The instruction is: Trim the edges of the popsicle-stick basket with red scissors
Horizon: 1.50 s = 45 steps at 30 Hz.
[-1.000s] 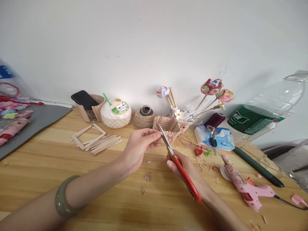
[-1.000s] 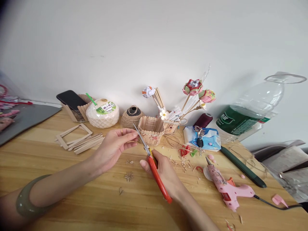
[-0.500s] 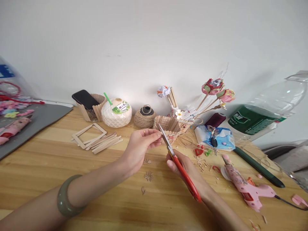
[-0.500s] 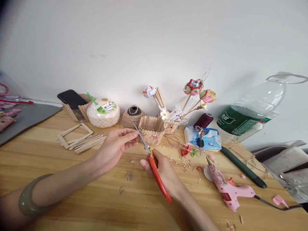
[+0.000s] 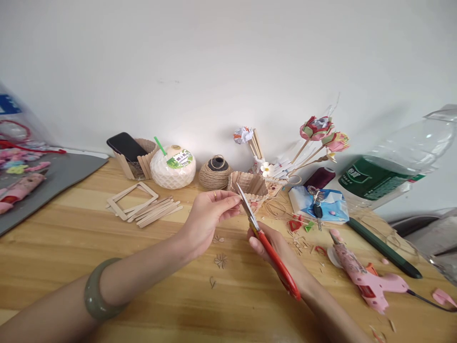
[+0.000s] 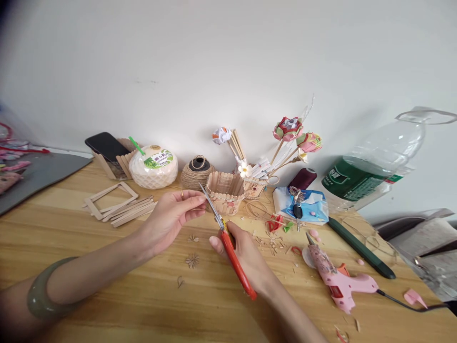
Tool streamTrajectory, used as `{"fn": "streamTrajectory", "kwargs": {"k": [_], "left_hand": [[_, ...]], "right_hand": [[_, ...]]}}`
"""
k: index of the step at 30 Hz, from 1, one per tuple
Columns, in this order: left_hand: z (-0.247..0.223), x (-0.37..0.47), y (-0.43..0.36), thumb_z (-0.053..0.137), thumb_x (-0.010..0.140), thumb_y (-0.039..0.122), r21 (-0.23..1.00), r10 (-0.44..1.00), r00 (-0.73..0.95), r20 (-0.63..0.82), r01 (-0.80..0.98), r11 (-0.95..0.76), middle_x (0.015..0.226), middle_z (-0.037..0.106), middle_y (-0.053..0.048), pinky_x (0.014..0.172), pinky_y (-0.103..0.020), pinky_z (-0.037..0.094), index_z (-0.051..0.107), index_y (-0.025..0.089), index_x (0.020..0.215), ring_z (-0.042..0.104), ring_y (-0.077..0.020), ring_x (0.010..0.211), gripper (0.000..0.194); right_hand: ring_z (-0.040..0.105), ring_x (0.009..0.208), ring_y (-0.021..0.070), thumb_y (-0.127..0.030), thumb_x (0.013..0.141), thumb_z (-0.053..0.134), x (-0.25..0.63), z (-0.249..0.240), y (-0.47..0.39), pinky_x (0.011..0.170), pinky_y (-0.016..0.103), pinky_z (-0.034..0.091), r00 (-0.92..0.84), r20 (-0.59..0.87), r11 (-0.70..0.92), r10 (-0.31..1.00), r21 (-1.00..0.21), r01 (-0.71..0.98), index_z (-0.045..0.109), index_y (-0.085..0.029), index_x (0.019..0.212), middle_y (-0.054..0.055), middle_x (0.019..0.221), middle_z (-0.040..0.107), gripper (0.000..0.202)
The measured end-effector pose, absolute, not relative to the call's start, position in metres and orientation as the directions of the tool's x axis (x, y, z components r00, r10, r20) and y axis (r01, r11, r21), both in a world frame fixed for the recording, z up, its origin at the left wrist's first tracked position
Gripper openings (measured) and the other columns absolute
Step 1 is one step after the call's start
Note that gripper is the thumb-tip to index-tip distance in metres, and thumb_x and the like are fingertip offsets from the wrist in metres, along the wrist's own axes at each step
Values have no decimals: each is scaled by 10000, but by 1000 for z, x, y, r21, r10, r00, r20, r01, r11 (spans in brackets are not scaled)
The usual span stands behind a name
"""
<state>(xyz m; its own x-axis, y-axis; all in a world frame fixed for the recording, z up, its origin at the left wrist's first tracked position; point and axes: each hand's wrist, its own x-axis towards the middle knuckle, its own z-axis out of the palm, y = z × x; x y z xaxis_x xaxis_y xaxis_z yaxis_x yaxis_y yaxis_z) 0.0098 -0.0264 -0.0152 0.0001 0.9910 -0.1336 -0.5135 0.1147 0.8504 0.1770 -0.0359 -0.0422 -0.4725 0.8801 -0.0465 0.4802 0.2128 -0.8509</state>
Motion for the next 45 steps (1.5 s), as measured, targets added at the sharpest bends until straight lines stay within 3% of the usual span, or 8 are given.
{"fn": "streamTrajectory", "kwargs": {"k": [34,45], "left_hand": [[-13,10,-29,692,648,179,877,998,-5,-70,-477,59,661,654,-3,677,-238,465,670,131,669,580,-88,636,57],[-7,5,-26,687,631,216,950,995,-48,-82,-305,64,647,657,-16,650,-263,465,656,132,646,582,-111,624,91]], "right_hand": [[224,555,101,-587,730,514,175,-43,-36,488,231,169,-376,-41,180,926,-826,535,313,-202,614,-61,598,253,449],[255,561,107,-576,753,492,175,-42,-37,498,235,194,-372,-41,201,927,-784,587,339,-195,623,-53,596,290,430]]}}
